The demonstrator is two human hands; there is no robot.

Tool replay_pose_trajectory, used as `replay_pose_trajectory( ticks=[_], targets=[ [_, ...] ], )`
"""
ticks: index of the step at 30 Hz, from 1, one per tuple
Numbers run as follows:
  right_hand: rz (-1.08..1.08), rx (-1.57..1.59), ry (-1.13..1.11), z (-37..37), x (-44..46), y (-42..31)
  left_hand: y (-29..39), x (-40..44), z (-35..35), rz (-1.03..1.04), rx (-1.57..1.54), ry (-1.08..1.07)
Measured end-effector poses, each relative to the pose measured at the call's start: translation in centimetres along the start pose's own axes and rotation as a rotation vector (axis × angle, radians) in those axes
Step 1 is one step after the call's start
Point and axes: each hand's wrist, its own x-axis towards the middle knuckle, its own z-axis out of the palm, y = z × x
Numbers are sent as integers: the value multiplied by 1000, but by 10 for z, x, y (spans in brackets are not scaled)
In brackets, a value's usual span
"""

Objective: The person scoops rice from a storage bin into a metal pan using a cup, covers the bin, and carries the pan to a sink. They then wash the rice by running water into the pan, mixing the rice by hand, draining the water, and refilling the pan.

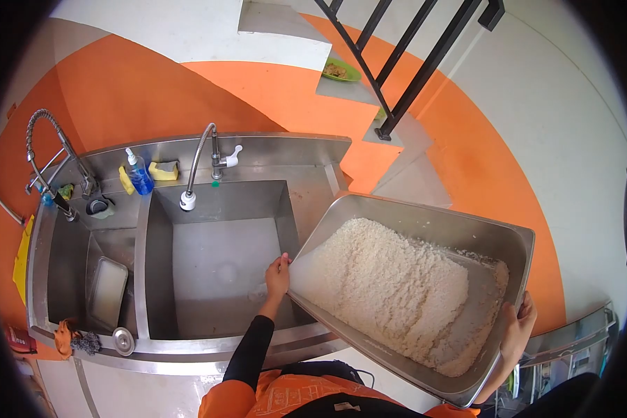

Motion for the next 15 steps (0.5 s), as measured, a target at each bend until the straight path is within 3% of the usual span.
replay_pose_trajectory(
  ticks=[7, 15],
  targets=[
    [8, -42, -37, -6, 1, 3, -7, 4, 1, -98, 74, -59],
    [-6, -62, -26, -3, 1, -1, -8, 1, 1, -71, 7, -29]
  ],
)
